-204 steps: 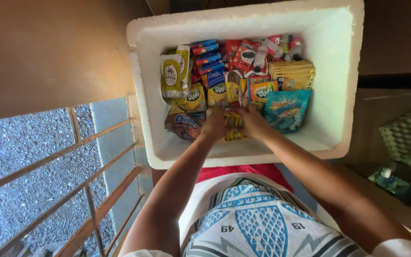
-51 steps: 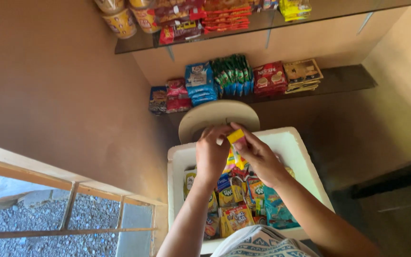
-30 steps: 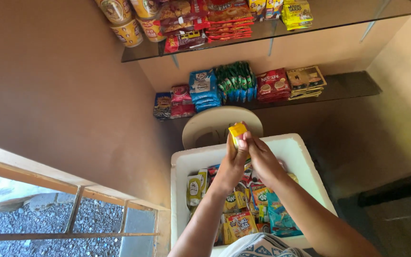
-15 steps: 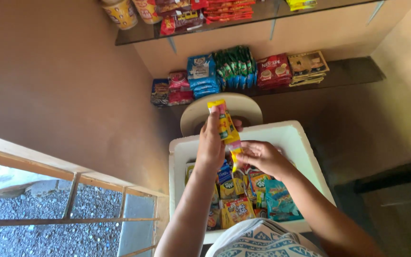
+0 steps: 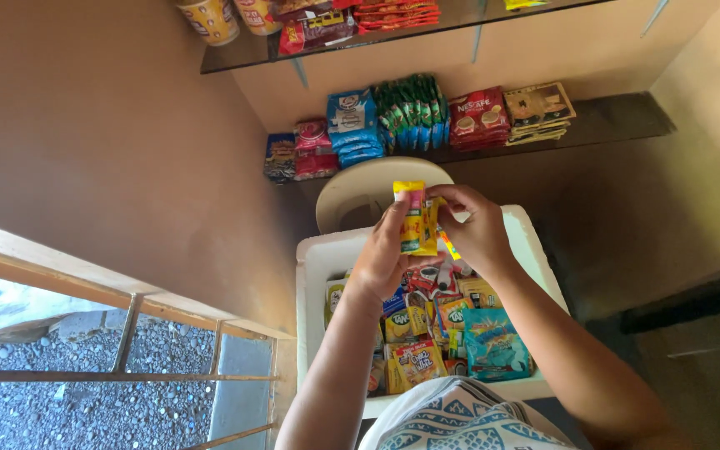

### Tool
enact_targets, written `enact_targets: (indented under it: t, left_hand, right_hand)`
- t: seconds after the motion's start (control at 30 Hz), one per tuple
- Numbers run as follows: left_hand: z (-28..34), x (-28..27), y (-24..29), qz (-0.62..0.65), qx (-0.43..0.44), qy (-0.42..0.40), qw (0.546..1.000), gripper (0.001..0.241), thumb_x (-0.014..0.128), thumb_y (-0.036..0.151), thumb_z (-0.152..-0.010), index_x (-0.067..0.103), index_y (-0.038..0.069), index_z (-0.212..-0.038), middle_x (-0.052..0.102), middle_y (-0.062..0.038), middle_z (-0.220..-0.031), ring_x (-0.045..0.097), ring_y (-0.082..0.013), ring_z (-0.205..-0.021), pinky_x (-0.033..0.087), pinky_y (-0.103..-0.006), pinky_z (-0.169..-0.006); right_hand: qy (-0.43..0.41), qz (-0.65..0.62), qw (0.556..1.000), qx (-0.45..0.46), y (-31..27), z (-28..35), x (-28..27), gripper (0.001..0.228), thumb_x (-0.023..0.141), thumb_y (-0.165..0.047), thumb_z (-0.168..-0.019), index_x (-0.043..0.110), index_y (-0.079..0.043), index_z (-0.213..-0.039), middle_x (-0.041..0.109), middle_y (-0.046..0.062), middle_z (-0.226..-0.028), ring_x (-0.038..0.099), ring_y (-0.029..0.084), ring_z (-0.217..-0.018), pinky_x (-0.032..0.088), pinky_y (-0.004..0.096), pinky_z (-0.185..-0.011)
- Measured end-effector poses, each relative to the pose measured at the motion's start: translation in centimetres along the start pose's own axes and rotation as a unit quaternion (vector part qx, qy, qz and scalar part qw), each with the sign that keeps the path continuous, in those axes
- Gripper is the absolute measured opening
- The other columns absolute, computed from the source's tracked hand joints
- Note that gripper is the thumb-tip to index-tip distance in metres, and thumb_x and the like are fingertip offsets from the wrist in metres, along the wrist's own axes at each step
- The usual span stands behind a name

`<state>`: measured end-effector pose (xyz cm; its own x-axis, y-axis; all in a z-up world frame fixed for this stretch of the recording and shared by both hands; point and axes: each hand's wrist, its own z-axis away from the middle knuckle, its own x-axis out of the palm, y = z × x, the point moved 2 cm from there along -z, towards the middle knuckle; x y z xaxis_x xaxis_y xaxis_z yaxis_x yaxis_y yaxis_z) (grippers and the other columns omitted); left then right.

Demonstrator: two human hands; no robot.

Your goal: Take packaged grocery items from a storage container and organize them onto store display shelves.

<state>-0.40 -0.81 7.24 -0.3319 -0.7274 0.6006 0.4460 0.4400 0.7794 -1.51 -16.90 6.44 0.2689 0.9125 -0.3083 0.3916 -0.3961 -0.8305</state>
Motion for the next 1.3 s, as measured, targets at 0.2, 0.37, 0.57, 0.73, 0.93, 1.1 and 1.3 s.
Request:
enact_targets:
  t: [0.2, 0.37, 0.57, 0.73, 0.93, 1.1, 1.3]
  left_hand:
    - [-0.9, -1.8, -2.2, -0.121, 0.065, 0.024, 0.990, 0.061, 0.051, 0.060, -0.100, 0.060, 0.009, -0.132, 0.069, -0.006, -0.104, 0.069, -0.0174, -0.085, 0.059, -0.0334, -0.066]
    - [-0.8, -3.0, -2.9, -0.073, 0.067, 0.039, 0.994, 0.060, 0.053, 0.057, -0.102, 0.062, 0.004, -0.130, 0.069, -0.008, -0.100, 0.069, -0.0180, -0.080, 0.055, -0.0320, -0.065]
    - [-1.1, -2.3, -2.4, 0.027, 0.070, 0.011, 0.997, 0.053, 0.051, 0.049, -0.102, 0.063, 0.004, -0.129, 0.072, -0.010, -0.105, 0.072, -0.0203, -0.084, 0.058, -0.0350, -0.072]
    - [-2.1, -2.6, -4.6, -0.009, 0.103, 0.014, 0.995, 0.052, 0.050, 0.043, -0.110, 0.064, -0.002, -0.132, 0.073, -0.010, -0.116, 0.070, -0.0176, -0.101, 0.057, -0.0321, -0.087]
    - [-3.8, -2.8, -6.5, 0.099, 0.067, 0.021, 0.993, 0.048, 0.050, 0.045, -0.104, 0.060, 0.007, -0.131, 0.071, -0.007, -0.111, 0.070, -0.0208, -0.095, 0.060, -0.0401, -0.076]
    - [-5.8, -3.8, -9.2, 0.119, 0.047, 0.052, 0.990, 0.041, 0.050, 0.044, -0.106, 0.060, 0.015, -0.133, 0.070, -0.002, -0.112, 0.069, -0.0165, -0.099, 0.059, -0.0351, -0.076]
    - [-5.8, -2.4, -7.8, 0.051, 0.059, -0.002, 0.997, 0.032, 0.056, 0.032, -0.104, 0.061, 0.015, -0.130, 0.068, -0.001, -0.113, 0.065, -0.0124, -0.101, 0.053, -0.0298, -0.087]
  right_hand:
    - [0.014, 0.075, 0.996, -0.041, -0.7, 0.1, 0.4, 0.035, 0.069, 0.008, -0.086, 0.070, -0.005, -0.119, 0.074, 0.009, -0.107, 0.070, 0.018, -0.093, 0.056, 0.029, -0.086]
    - [-0.010, 0.010, 0.999, -0.031, 1.1, 0.3, 0.2, 0.035, 0.070, 0.002, -0.090, 0.067, -0.005, -0.124, 0.075, 0.006, -0.105, 0.073, 0.014, -0.097, 0.057, 0.028, -0.085]
    - [-0.079, -0.106, 0.973, 0.191, 6.7, 1.6, 1.5, 0.025, 0.062, -0.022, -0.102, 0.073, -0.003, -0.115, 0.076, 0.004, -0.096, 0.068, 0.010, -0.079, 0.056, 0.027, -0.072]
    - [-0.022, -0.153, 0.954, 0.257, 9.7, 2.7, 1.8, 0.034, 0.064, -0.028, -0.109, 0.078, 0.002, -0.110, 0.065, 0.013, -0.084, 0.052, 0.012, -0.065, 0.045, 0.030, -0.059]
    - [-0.060, -0.189, 0.926, 0.321, 3.8, 2.9, 1.7, 0.049, 0.051, -0.044, -0.107, 0.071, -0.001, -0.120, 0.077, 0.010, -0.102, 0.074, 0.016, -0.092, 0.060, 0.034, -0.079]
    - [-0.177, -0.276, 0.898, 0.293, 1.3, 2.8, 1.7, 0.056, 0.053, -0.043, -0.096, 0.049, -0.020, -0.147, 0.065, -0.002, -0.131, 0.061, 0.010, -0.119, 0.056, 0.038, -0.093]
    - [-0.215, -0.324, 0.876, 0.285, 5.1, 2.2, 0.0, 0.048, 0.067, -0.023, -0.097, 0.058, -0.006, -0.141, 0.068, 0.006, -0.129, 0.064, 0.019, -0.120, 0.054, 0.039, -0.097]
